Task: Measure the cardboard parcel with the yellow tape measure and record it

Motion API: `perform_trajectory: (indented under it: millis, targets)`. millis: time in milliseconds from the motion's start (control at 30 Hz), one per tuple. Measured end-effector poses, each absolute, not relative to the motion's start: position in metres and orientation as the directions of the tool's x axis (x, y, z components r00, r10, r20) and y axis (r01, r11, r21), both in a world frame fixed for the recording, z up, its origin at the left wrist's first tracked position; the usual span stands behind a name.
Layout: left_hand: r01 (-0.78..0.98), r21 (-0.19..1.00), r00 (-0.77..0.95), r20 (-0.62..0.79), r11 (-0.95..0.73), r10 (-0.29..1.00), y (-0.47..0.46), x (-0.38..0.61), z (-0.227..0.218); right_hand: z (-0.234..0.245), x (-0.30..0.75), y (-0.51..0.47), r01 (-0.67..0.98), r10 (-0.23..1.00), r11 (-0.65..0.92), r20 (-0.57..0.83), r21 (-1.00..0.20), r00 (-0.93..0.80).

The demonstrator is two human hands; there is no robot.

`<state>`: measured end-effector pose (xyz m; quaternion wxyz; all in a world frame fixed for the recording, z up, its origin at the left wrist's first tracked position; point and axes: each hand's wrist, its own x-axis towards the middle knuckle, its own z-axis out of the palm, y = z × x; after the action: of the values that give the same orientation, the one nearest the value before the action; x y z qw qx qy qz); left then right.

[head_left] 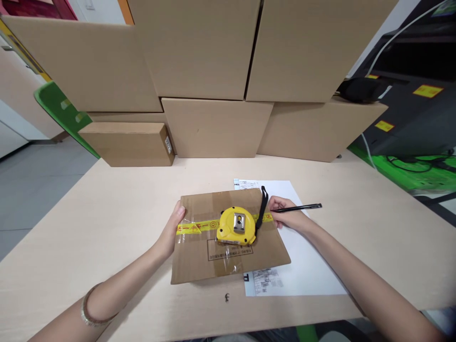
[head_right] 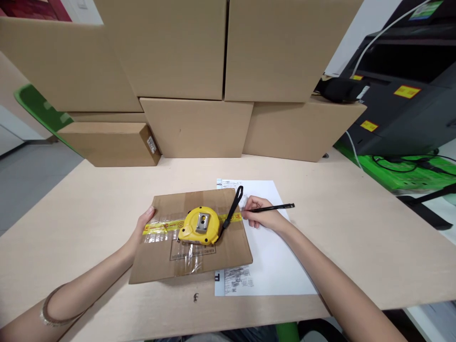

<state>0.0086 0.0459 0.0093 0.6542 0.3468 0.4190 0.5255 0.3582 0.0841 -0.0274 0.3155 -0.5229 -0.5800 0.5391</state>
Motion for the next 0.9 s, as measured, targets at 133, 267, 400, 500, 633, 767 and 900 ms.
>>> perform_trajectory:
  millis: [133, 267, 400, 500, 633, 767, 900]
  targets:
    - [-0.385, 0.906, 0.06, -0.165, 0.176, 0.984, 0.045, 0.0093, 0.0101, -0.0319, 0.3598, 0.0818, 0.287, 0.945, -0.11, -0.19, -0.952, -0.266]
    - [-0.385, 0.904, 0.075, -0.171, 0.186, 0.982, 0.0431, 0.01, 0.0101, -0.0331, 0.3597, 0.0789, 0.303, 0.945, -0.087, -0.175, -0.949, -0.276]
    - [-0.349, 0.916, 0.075, -0.184, 0.198, 0.98, 0.0414, 0.0098, 0.0094, -0.0339, 0.3598, 0.0787, 0.319, 0.945, -0.08, -0.174, -0.944, -0.276]
    - [-0.335, 0.924, 0.063, -0.173, 0.184, 0.983, 0.0414, 0.0094, 0.0092, -0.0353, 0.3597, 0.079, 0.332, 0.954, -0.049, -0.143, -0.942, -0.265]
    - [-0.332, 0.926, 0.066, -0.167, 0.179, 0.984, 0.0431, 0.0086, 0.0099, -0.0372, 0.3579, 0.0792, 0.351, 0.962, 0.002, -0.093, -0.936, -0.255]
    - [-0.345, 0.921, 0.078, -0.162, 0.179, 0.984, 0.0441, 0.0083, 0.011, -0.0372, 0.3557, 0.079, 0.371, 0.97, 0.047, -0.047, -0.927, -0.24]
    - [-0.368, 0.91, 0.086, -0.169, 0.189, 0.982, 0.0424, 0.0092, 0.0129, -0.0369, 0.3553, 0.079, 0.39, 0.973, 0.059, -0.035, -0.919, -0.23]
